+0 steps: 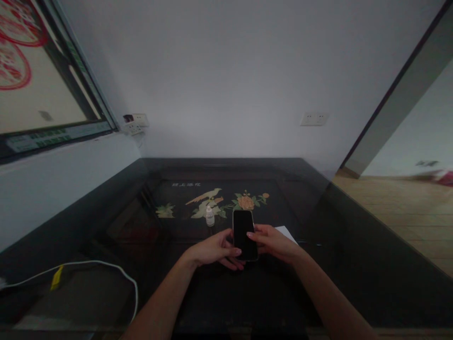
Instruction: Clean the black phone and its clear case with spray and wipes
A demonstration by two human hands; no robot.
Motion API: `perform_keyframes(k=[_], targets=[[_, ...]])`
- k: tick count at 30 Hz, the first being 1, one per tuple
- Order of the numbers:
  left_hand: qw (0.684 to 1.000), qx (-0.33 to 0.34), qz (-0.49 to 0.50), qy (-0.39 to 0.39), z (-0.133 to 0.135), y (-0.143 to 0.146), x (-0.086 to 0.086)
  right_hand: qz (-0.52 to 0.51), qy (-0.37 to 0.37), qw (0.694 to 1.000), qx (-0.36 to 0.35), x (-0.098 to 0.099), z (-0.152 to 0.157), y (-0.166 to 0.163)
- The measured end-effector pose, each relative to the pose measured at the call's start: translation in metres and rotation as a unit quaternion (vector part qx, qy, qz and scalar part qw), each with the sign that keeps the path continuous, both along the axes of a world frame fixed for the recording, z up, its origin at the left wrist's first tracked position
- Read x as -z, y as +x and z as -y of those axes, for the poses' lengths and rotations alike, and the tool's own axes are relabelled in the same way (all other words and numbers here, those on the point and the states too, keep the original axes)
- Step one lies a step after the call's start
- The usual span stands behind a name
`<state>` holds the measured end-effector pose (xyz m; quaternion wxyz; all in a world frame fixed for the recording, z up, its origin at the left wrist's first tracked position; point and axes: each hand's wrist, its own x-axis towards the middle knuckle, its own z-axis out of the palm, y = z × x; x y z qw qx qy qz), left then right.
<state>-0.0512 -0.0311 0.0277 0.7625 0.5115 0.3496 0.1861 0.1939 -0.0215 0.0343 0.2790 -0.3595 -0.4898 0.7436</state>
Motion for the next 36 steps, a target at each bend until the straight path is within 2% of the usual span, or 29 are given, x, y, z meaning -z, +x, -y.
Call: perform_keyframes(k=[8,15,20,22,29,36], targets=[[0.999,-0.027,-0.034,0.007,0.003,0.006,0.007,0.041,0.031,0.998,0.022,0.010,-0.003,-0.003],[0.997,-0.047,-0.044,0.047,0.001,0.010,-0.002,0.025,0.032,0.999,0.035,0.011,-0.005,0.000],[0.976,-0.168,-0.075,0.119,-0.008,0.012,0.003,0.037,0.030,0.999,0.015,0.011,-0.004,-0.001],[0.968,-0.195,-0.079,0.137,-0.012,0.012,0.007,0.045,0.027,0.999,0.003,0.009,-0.003,-0.002],[0.967,-0.184,-0.083,0.153,-0.010,0.012,0.011,0.092,0.027,0.995,-0.018,0.002,0.000,0.000],[0.970,-0.164,-0.094,0.156,-0.006,0.012,0.005,0.146,0.059,0.987,0.042,0.011,-0.005,-0.002]])
